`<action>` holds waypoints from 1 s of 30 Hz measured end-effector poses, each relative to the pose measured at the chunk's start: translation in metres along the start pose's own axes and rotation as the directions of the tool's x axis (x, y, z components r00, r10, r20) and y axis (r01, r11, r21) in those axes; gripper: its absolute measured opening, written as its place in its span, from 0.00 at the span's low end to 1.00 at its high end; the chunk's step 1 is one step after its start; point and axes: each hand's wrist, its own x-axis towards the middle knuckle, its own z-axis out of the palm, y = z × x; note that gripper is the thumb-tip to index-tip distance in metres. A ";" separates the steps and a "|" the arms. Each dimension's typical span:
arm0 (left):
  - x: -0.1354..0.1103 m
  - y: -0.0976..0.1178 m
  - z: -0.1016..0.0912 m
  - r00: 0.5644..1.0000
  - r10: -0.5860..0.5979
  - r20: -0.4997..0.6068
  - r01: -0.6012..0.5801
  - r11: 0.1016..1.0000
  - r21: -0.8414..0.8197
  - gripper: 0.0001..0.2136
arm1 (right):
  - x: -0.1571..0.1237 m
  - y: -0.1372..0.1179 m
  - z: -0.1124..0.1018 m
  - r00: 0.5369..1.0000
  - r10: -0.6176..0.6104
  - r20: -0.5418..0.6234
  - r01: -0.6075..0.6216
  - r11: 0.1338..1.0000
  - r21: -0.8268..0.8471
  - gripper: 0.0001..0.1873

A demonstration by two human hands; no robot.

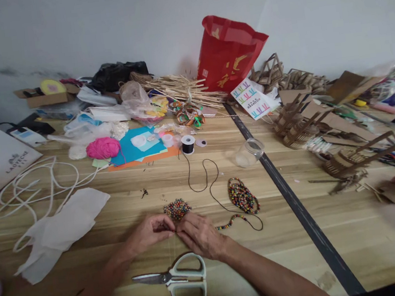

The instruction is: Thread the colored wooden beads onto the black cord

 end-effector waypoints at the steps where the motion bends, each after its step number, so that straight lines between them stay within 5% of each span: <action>1: 0.000 0.000 0.000 1.000 0.000 -0.001 0.000 1.000 0.003 0.07 | 0.000 0.000 0.000 1.000 -0.004 -0.003 0.004 1.000 0.003 0.05; 30: 0.000 0.000 0.002 1.000 -0.016 -0.016 0.016 1.000 -0.003 0.08 | -0.001 0.003 0.000 0.999 -0.040 0.025 0.039 0.999 0.035 0.06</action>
